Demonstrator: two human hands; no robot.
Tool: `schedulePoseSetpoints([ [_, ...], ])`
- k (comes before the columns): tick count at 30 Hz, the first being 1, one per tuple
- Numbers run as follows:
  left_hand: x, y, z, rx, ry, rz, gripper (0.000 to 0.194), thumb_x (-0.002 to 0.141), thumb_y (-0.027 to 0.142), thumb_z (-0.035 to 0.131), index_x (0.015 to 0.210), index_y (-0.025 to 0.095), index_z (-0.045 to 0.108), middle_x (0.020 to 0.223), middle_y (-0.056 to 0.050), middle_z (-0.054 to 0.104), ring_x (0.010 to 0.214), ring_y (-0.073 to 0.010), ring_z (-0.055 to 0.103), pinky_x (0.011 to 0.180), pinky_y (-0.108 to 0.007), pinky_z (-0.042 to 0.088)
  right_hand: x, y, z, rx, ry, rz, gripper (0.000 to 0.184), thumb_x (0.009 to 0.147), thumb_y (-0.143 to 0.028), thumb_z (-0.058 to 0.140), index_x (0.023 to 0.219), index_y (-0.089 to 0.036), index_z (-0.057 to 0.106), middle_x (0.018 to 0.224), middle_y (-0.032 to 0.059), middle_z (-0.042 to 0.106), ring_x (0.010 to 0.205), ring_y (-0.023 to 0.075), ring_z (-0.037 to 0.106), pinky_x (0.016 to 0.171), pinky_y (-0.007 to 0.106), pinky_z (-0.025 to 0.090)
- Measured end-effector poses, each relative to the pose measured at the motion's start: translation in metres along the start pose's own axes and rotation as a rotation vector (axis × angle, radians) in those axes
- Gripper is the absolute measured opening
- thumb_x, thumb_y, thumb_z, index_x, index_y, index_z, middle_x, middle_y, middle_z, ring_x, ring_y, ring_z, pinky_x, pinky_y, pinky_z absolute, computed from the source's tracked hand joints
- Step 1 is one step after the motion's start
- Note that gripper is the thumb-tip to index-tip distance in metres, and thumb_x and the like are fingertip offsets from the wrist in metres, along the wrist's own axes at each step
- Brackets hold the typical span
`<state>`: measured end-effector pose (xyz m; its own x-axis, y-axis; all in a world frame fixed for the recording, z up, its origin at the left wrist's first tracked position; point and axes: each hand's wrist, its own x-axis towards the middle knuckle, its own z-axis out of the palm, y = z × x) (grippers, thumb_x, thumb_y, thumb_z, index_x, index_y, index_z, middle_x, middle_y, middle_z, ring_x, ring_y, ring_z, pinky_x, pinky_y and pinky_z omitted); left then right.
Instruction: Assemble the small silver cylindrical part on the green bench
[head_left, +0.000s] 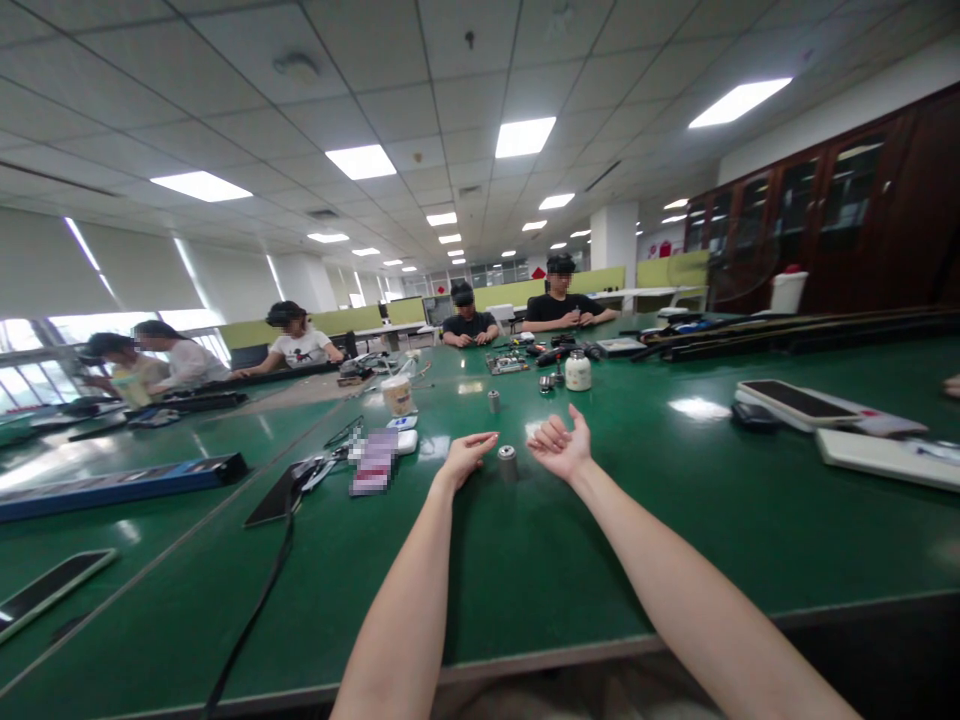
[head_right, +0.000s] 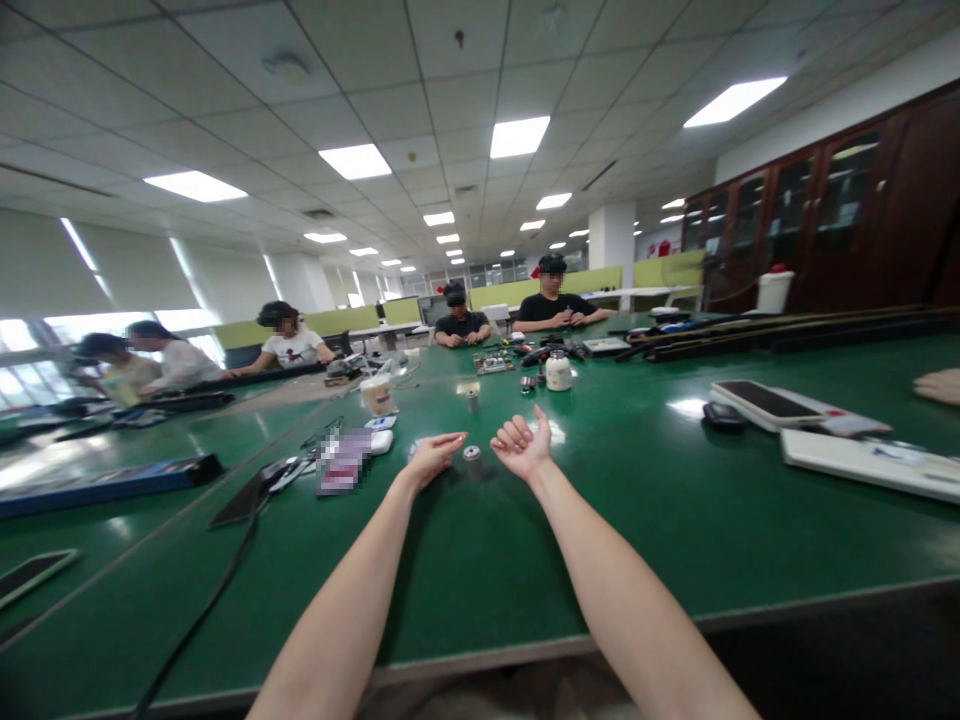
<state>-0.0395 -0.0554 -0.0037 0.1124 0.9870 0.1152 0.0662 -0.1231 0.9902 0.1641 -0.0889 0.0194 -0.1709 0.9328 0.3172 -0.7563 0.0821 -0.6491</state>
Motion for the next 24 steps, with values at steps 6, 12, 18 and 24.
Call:
schedulePoseSetpoints([
  [6,0.004,-0.007,0.004,0.391,0.097,0.177,0.02,0.066,0.027,0.076,0.083,0.016,0.078,0.066,-0.005,0.069,0.064,-0.0166,0.056,0.062,-0.025,0.038,0.0,-0.001,0.002,0.049,-0.045,0.021,0.057,0.091,-0.053,0.03,0.049,-0.019,0.011,0.038,-0.0049,0.018,0.039,0.0093,0.012,0.051,0.03,0.03],
  [12,0.005,-0.012,0.002,0.405,0.162,0.212,0.011,0.069,0.017,0.072,0.078,0.021,0.077,0.077,-0.007,0.072,0.077,-0.0215,0.062,0.076,-0.028,0.043,0.001,-0.001,-0.003,0.036,-0.049,0.019,0.058,0.091,-0.054,0.031,0.048,-0.02,0.012,0.038,-0.0052,0.018,0.04,0.0096,0.012,0.052,0.031,0.03],
  [18,0.004,-0.017,-0.001,0.465,0.221,0.242,0.011,0.069,0.013,0.072,0.071,0.024,0.075,0.074,-0.005,0.068,0.082,-0.0212,0.059,0.08,-0.027,0.04,0.002,0.0,-0.004,0.037,-0.041,0.012,0.056,0.092,-0.051,0.029,0.049,-0.02,0.011,0.039,-0.0052,0.018,0.04,0.0094,0.012,0.052,0.031,0.03],
  [24,0.002,-0.018,-0.004,0.583,0.248,0.275,0.006,0.068,0.018,0.076,0.069,0.024,0.075,0.078,-0.008,0.065,0.098,-0.0264,0.051,0.089,-0.031,0.037,0.002,0.0,-0.004,0.078,-0.027,0.021,0.055,0.09,-0.049,0.031,0.05,-0.019,0.01,0.038,-0.0055,0.018,0.038,0.0087,0.014,0.05,0.028,0.031],
])
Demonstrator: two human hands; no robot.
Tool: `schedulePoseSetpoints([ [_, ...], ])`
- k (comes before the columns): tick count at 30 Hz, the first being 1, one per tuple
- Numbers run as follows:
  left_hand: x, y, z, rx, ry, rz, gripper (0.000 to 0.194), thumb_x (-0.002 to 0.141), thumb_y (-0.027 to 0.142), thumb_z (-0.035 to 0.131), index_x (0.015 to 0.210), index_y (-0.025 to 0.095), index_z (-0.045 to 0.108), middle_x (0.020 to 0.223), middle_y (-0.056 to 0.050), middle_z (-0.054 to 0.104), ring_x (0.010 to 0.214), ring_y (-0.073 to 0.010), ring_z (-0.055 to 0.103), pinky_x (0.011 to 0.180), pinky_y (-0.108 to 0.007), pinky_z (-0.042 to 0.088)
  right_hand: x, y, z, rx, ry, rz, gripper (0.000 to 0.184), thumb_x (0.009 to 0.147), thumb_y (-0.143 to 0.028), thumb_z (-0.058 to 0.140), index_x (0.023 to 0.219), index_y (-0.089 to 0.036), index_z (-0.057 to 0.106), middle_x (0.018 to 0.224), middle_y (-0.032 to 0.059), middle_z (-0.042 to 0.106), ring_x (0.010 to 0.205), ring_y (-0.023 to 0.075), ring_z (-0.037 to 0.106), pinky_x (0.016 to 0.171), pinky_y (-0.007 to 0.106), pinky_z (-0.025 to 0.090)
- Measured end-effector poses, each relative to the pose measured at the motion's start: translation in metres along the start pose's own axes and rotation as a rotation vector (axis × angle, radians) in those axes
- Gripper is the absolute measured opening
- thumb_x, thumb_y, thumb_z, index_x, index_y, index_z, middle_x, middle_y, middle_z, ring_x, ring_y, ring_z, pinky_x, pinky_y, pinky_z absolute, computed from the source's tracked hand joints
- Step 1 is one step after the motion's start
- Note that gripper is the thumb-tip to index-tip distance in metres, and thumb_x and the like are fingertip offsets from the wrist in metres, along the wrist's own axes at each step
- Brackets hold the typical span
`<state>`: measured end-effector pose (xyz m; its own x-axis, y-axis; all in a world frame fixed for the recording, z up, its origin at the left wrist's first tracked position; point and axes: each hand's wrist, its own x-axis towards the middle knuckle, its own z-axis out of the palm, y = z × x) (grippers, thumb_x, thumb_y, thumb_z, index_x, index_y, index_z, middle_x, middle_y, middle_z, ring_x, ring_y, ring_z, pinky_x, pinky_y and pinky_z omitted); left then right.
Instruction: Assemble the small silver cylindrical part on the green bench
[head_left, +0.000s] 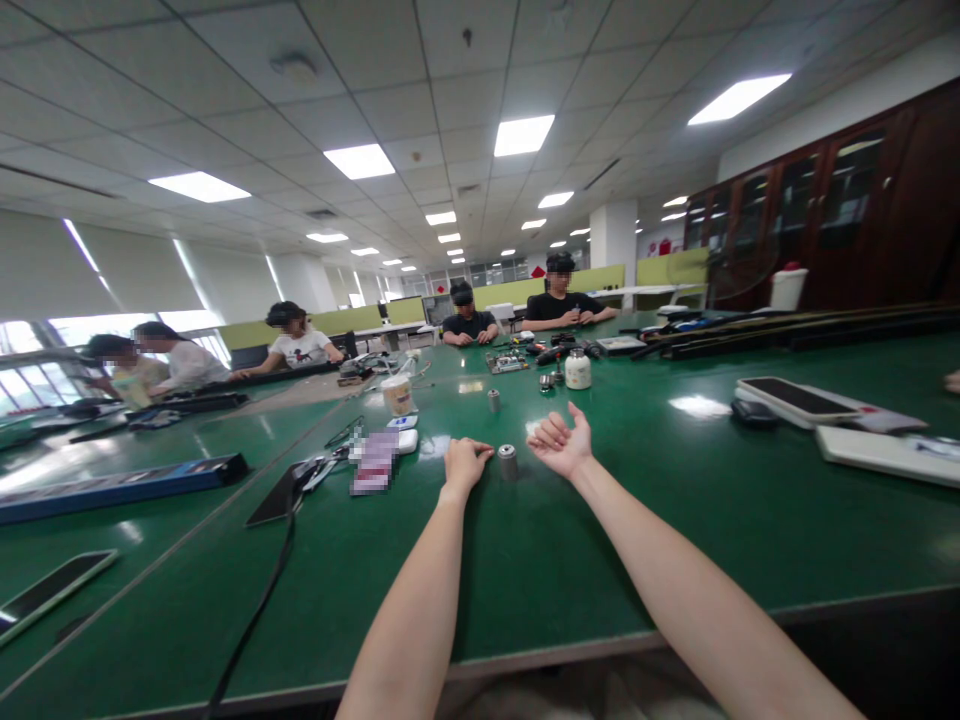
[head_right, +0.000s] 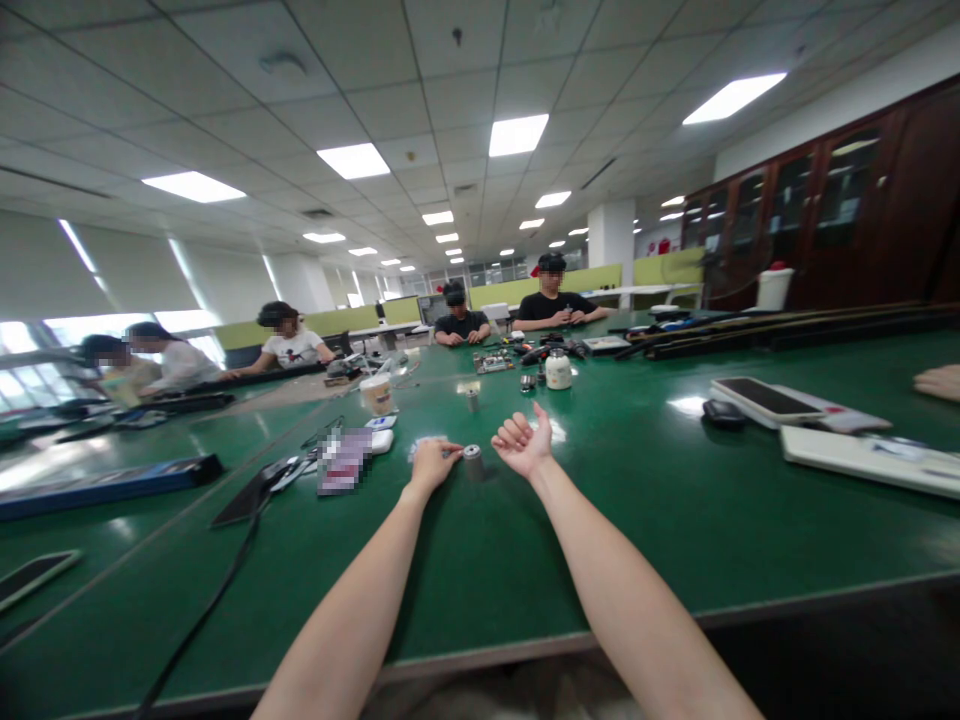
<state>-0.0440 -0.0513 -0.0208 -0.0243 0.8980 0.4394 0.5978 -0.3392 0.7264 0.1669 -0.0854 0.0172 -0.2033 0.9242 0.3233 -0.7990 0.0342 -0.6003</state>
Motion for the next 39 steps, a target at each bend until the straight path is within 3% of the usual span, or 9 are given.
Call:
schedulePoseSetpoints([
  [4,-0.001,0.004,0.001,0.124,-0.027,-0.045,0.003,0.072,0.023,0.074,0.074,0.025,0.075,0.089,-0.008,0.069,0.105,-0.0274,0.05,0.091,-0.033,0.037,0.005,0.002,-0.006,0.043,0.174,0.025,0.051,0.091,-0.046,0.026,0.05,-0.019,0.014,0.037,-0.006,0.019,0.035,0.0084,0.016,0.045,0.025,0.027],
  [8,-0.001,0.012,0.004,-0.176,-0.061,-0.126,0.009,0.07,0.025,0.075,0.078,0.022,0.077,0.085,-0.008,0.072,0.095,-0.0243,0.059,0.085,-0.031,0.041,0.012,0.007,-0.014,-0.003,0.528,0.099,0.043,0.092,-0.042,0.025,0.054,-0.021,0.028,0.037,-0.0064,0.029,0.031,0.009,0.021,0.039,0.023,0.02],
  [11,0.002,0.017,0.003,-0.396,-0.153,-0.161,0.027,0.072,0.033,0.075,0.093,0.017,0.076,0.091,-0.009,0.074,0.088,-0.0206,0.063,0.082,-0.029,0.043,0.016,0.011,-0.018,-0.106,0.621,0.112,0.038,0.09,-0.047,0.031,0.061,-0.022,0.036,0.04,-0.0061,0.039,0.03,0.0092,0.027,0.038,0.022,0.023],
  [16,0.004,0.018,-0.006,-0.672,-0.283,-0.256,0.053,0.058,0.04,0.083,0.104,0.015,0.072,0.103,-0.012,0.072,0.092,-0.0215,0.064,0.083,-0.031,0.04,0.018,0.013,-0.019,-0.248,0.581,0.104,0.037,0.086,-0.054,0.042,0.066,-0.022,0.038,0.041,-0.0067,0.041,0.032,0.009,0.03,0.037,0.02,0.027],
  [20,0.002,0.021,-0.01,-0.665,-0.348,-0.271,0.059,0.056,0.037,0.084,0.109,0.016,0.07,0.106,-0.013,0.072,0.102,-0.0257,0.063,0.087,-0.033,0.036,0.019,0.017,-0.016,-0.432,0.513,0.141,0.024,0.084,-0.04,0.049,0.07,-0.021,0.044,0.043,-0.0069,0.043,0.033,0.0077,0.033,0.038,0.019,0.029],
  [23,0.0,0.024,-0.01,-0.664,-0.383,-0.267,0.059,0.055,0.036,0.084,0.109,0.015,0.07,0.104,-0.013,0.072,0.105,-0.0269,0.062,0.088,-0.034,0.036,0.018,0.025,-0.013,-0.6,0.386,0.173,0.007,0.073,-0.021,0.058,0.073,-0.018,0.051,0.05,-0.0053,0.053,0.036,0.0063,0.038,0.039,0.018,0.029],
  [26,-0.001,0.025,-0.009,-0.682,-0.383,-0.255,0.061,0.052,0.036,0.086,0.107,0.014,0.07,0.102,-0.013,0.073,0.103,-0.0267,0.063,0.089,-0.035,0.038,0.014,0.036,-0.013,-0.798,0.144,0.184,0.028,0.058,-0.005,0.064,0.082,-0.017,0.057,0.062,-0.0043,0.061,0.05,0.0084,0.051,0.048,0.019,0.038],
  [29,0.0,0.023,-0.008,-0.722,-0.378,-0.241,0.063,0.048,0.035,0.089,0.104,0.013,0.071,0.099,-0.013,0.073,0.098,-0.0253,0.065,0.09,-0.035,0.041,0.01,0.044,-0.018,-0.999,-0.04,0.144,0.046,0.049,-0.003,0.072,0.09,-0.017,0.058,0.073,-0.0036,0.063,0.066,0.0121,0.059,0.06,0.022,0.046],
  [39,0.0,0.03,-0.006,-0.636,-0.324,-0.174,0.052,0.05,0.044,0.087,0.09,0.012,0.076,0.091,-0.013,0.074,0.087,-0.0235,0.066,0.083,-0.033,0.047,0.009,0.048,-0.026,-1.282,-0.125,0.051,0.041,0.058,-0.021,0.079,0.094,-0.015,0.062,0.084,0.003,0.067,0.072,0.0154,0.062,0.065,0.027,0.048],
])
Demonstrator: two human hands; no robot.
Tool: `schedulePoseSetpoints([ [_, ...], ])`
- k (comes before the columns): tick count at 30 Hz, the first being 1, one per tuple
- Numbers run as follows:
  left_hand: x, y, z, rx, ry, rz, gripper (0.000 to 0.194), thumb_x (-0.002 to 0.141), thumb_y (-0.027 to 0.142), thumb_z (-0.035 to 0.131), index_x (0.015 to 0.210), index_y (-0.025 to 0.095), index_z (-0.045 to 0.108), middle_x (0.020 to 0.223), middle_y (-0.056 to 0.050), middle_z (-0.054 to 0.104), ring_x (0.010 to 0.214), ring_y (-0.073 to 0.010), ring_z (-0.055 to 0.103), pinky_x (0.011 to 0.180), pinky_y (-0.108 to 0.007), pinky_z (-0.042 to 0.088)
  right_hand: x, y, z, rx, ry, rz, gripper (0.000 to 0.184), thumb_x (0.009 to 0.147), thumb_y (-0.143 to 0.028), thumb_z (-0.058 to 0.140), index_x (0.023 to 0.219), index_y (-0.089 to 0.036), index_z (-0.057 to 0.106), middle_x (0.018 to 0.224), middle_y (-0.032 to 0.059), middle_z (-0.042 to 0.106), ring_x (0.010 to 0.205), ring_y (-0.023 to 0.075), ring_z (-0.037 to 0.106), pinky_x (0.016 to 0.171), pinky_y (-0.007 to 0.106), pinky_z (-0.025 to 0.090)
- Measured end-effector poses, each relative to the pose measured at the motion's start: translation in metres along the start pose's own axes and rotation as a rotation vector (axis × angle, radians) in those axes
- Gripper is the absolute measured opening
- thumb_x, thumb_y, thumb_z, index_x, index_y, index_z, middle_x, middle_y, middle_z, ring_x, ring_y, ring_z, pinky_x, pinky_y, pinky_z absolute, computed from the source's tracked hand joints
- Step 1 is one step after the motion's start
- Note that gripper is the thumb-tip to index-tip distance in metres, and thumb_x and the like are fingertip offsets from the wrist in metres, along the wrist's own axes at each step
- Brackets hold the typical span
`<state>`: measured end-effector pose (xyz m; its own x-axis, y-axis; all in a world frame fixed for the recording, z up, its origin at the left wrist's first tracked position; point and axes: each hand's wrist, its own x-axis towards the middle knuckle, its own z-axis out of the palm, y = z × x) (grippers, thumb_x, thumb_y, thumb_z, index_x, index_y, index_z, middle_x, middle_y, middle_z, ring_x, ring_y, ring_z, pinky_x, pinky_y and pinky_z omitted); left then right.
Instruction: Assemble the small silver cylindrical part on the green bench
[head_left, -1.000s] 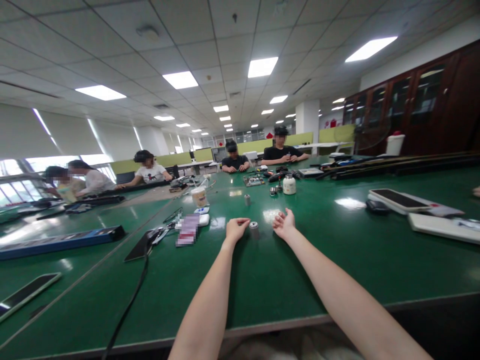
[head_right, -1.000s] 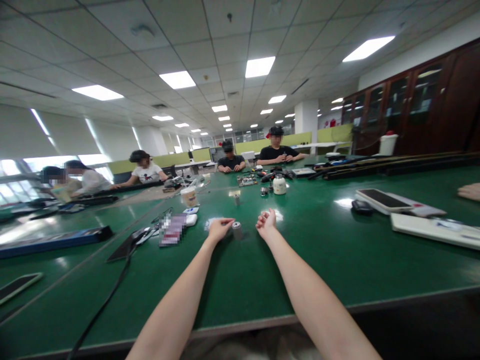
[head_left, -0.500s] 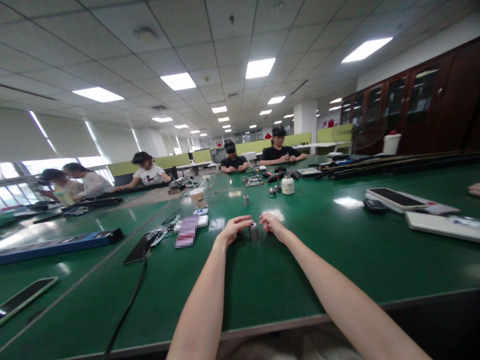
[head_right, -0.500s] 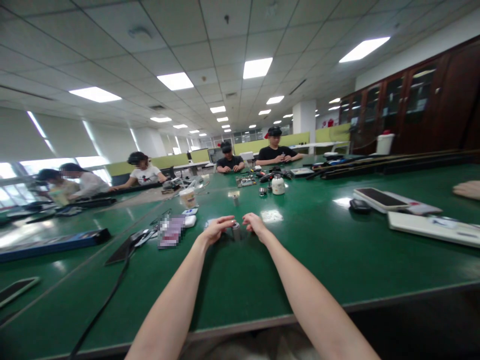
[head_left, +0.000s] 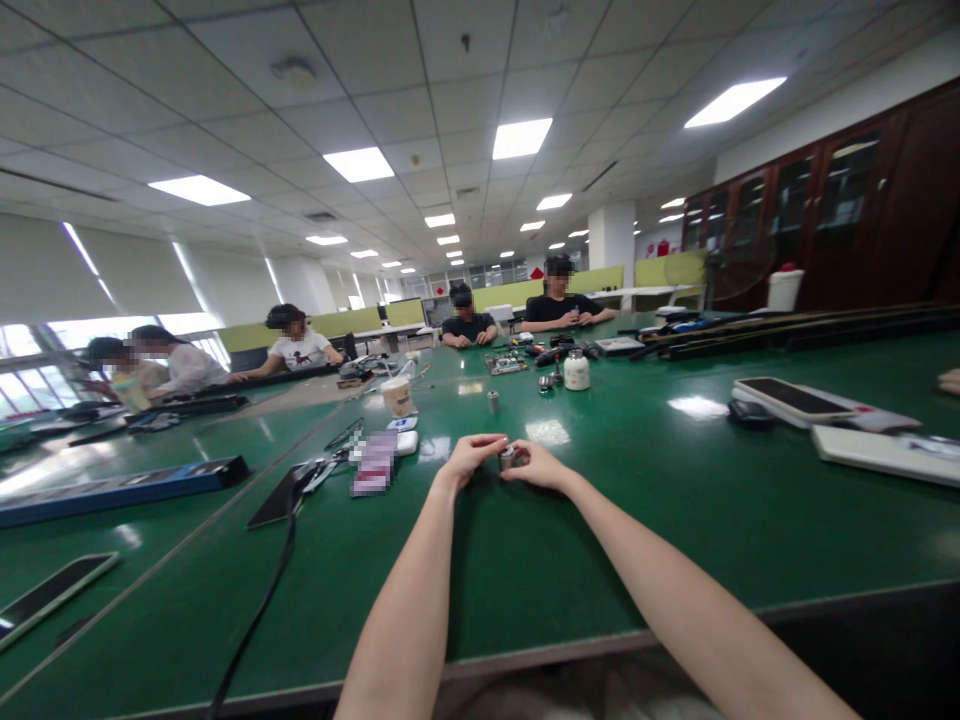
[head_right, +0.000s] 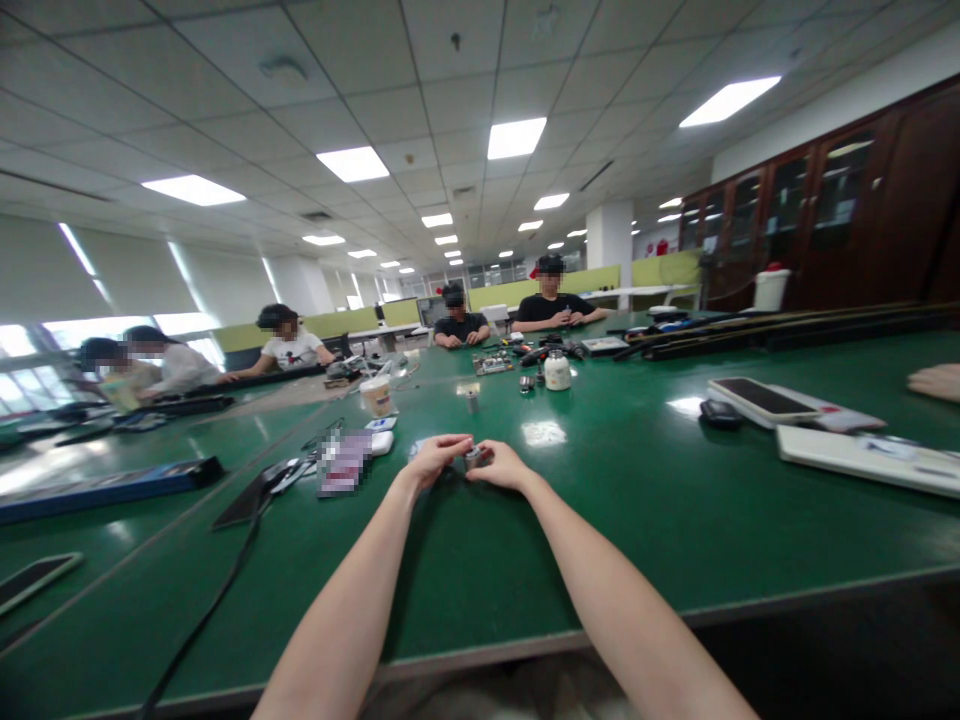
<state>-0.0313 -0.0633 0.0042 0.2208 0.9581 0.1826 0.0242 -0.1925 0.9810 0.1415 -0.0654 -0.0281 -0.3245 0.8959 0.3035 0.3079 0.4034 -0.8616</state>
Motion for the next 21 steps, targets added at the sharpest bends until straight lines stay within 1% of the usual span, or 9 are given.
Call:
schedulePoseSetpoints([
  [5,0.002,0.003,0.005,0.029,0.023,0.057,0.055,0.05,0.049,0.085,0.089,0.011,0.076,0.088,-0.013,0.075,0.085,-0.0223,0.066,0.086,-0.035,0.047,-0.003,0.0,-0.001,-0.116,0.076,-0.103,0.044,0.061,-0.034,0.079,0.097,-0.014,0.064,0.085,0.0039,0.067,0.067,0.0131,0.057,0.062,0.026,0.046],
  [9,0.004,0.001,0.009,0.04,0.087,0.089,0.051,0.051,0.049,0.084,0.086,0.012,0.077,0.087,-0.012,0.075,0.085,-0.023,0.067,0.086,-0.035,0.049,-0.002,0.003,-0.002,-0.177,0.123,-0.096,0.041,0.064,-0.036,0.077,0.1,-0.017,0.066,0.085,0.0028,0.068,0.061,0.011,0.054,0.058,0.024,0.043],
  [14,0.005,-0.005,0.016,0.035,0.203,0.088,0.047,0.054,0.048,0.083,0.086,0.014,0.077,0.083,-0.01,0.075,0.085,-0.0235,0.067,0.084,-0.034,0.05,0.0,0.007,-0.002,-0.18,0.125,-0.092,0.044,0.066,-0.037,0.076,0.104,-0.018,0.066,0.087,0.0042,0.068,0.059,0.0108,0.054,0.056,0.024,0.042],
  [16,0.005,-0.006,0.018,0.025,0.208,0.085,0.046,0.054,0.047,0.082,0.086,0.015,0.077,0.087,-0.01,0.075,0.089,-0.0238,0.067,0.087,-0.034,0.049,0.001,0.008,-0.002,-0.18,0.118,-0.091,0.045,0.066,-0.038,0.076,0.105,-0.017,0.066,0.088,0.0046,0.068,0.059,0.0106,0.053,0.056,0.024,0.042],
  [21,0.005,-0.006,0.018,0.024,0.167,0.095,0.043,0.057,0.046,0.082,0.086,0.015,0.077,0.093,-0.01,0.075,0.095,-0.0243,0.066,0.093,-0.035,0.047,0.002,0.009,-0.002,-0.172,0.118,-0.091,0.047,0.067,-0.038,0.075,0.108,-0.016,0.065,0.089,0.004,0.068,0.056,0.0096,0.051,0.055,0.023,0.041],
])
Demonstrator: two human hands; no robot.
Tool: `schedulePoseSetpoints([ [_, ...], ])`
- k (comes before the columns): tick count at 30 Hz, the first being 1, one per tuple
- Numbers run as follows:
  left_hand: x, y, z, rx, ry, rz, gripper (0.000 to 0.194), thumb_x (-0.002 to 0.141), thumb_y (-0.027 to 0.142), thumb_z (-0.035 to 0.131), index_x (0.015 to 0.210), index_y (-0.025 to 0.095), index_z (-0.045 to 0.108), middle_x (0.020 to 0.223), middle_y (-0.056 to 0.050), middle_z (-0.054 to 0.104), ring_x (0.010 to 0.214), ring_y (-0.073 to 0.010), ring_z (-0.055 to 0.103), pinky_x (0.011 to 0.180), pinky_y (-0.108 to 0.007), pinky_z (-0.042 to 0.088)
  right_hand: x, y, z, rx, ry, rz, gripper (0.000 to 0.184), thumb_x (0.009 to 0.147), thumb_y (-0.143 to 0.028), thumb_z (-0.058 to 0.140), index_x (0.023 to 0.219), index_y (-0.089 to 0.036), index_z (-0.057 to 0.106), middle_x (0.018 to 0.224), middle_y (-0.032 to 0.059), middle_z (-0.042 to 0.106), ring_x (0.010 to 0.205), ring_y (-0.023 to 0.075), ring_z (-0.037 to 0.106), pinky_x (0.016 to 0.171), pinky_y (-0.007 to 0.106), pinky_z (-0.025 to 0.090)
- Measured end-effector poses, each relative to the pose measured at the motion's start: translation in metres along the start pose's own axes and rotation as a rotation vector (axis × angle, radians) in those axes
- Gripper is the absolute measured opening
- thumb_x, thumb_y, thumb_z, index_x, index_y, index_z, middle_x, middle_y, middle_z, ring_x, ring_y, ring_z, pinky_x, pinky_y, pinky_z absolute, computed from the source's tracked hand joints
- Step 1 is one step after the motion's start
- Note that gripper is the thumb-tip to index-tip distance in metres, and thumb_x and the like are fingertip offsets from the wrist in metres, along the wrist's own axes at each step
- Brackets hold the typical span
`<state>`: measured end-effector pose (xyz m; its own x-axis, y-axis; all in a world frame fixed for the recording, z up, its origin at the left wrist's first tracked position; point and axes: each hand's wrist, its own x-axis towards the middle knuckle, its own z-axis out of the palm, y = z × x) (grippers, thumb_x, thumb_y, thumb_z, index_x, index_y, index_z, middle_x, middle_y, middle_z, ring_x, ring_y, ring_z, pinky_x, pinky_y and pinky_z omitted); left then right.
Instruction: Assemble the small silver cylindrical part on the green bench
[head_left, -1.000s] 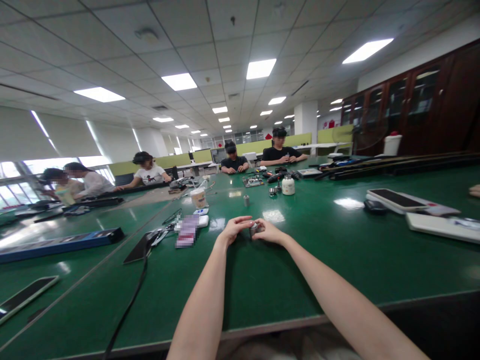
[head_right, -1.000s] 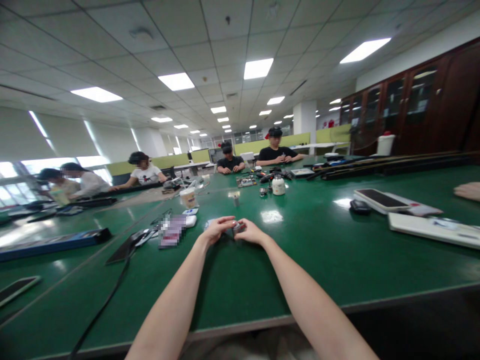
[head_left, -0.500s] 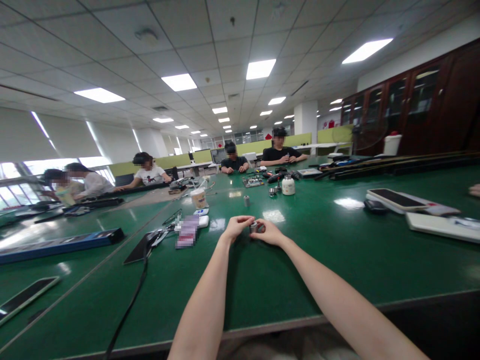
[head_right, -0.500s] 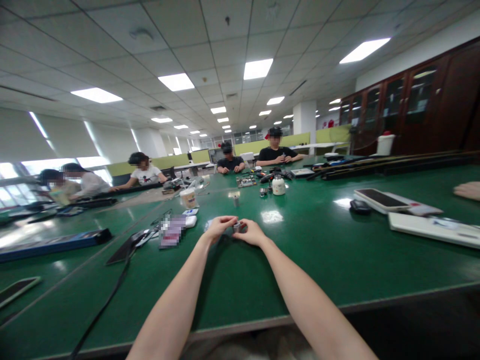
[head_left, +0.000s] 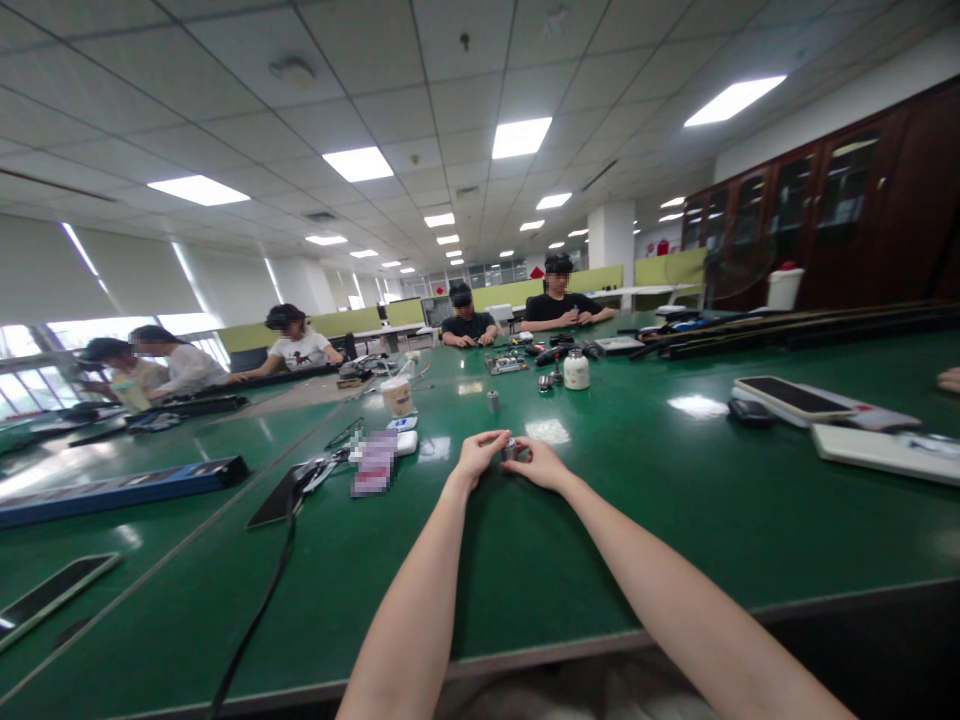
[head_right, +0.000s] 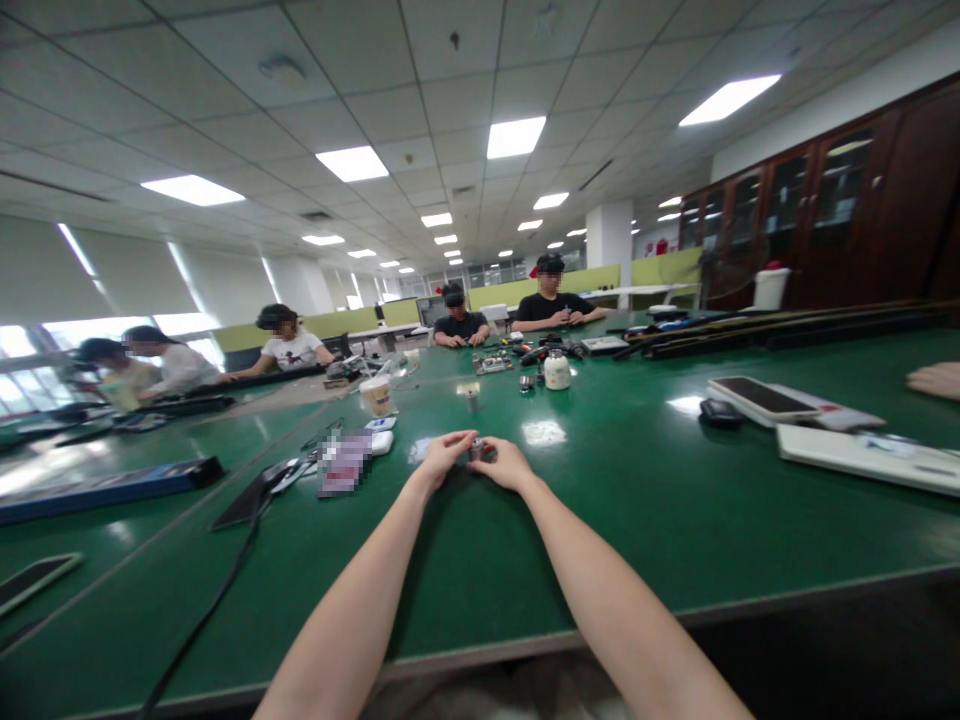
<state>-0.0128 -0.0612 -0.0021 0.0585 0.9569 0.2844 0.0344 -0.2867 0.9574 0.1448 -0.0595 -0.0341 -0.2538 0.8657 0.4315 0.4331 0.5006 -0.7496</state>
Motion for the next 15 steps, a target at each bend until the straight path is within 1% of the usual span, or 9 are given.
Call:
schedulePoseSetpoints([
  [5,0.0001,-0.001,0.0028,0.047,-0.006,0.009,0.041,0.063,0.044,0.078,0.092,0.015,0.076,0.097,-0.01,0.074,0.096,-0.0233,0.066,0.093,-0.035,0.047,0.0016,0.0019,0.001,0.024,0.019,0.018,0.046,0.07,-0.031,0.073,0.113,-0.018,0.063,0.092,0.0035,0.069,0.053,0.0085,0.049,0.055,0.024,0.04],
  [10,0.0028,-0.0043,0.0063,0.02,-0.035,-0.013,0.037,0.07,0.041,0.073,0.097,0.015,0.075,0.103,-0.01,0.073,0.096,-0.0223,0.065,0.088,-0.033,0.049,0.002,0.0054,0.0044,0.044,0.067,0.046,0.051,0.073,-0.024,0.069,0.121,-0.021,0.053,0.102,0.0057,0.069,0.052,0.0082,0.052,0.057,0.025,0.044],
  [13,0.0035,-0.0034,0.0079,0.026,-0.044,-0.011,0.035,0.074,0.043,0.068,0.096,0.016,0.076,0.105,-0.009,0.073,0.1,-0.0234,0.064,0.085,-0.032,0.049,0.0023,0.0076,0.0061,0.053,0.059,0.069,0.045,0.075,-0.023,0.068,0.117,-0.021,0.051,0.105,0.007,0.068,0.053,0.0087,0.053,0.061,0.027,0.046],
  [15,0.0029,-0.002,0.0092,0.047,-0.035,-0.006,0.037,0.077,0.047,0.065,0.094,0.017,0.076,0.103,-0.009,0.073,0.101,-0.0239,0.063,0.086,-0.032,0.049,0.0028,0.0089,0.0065,0.072,0.051,0.067,0.04,0.076,-0.023,0.068,0.113,-0.021,0.052,0.107,0.0073,0.068,0.059,0.0104,0.057,0.066,0.029,0.049],
])
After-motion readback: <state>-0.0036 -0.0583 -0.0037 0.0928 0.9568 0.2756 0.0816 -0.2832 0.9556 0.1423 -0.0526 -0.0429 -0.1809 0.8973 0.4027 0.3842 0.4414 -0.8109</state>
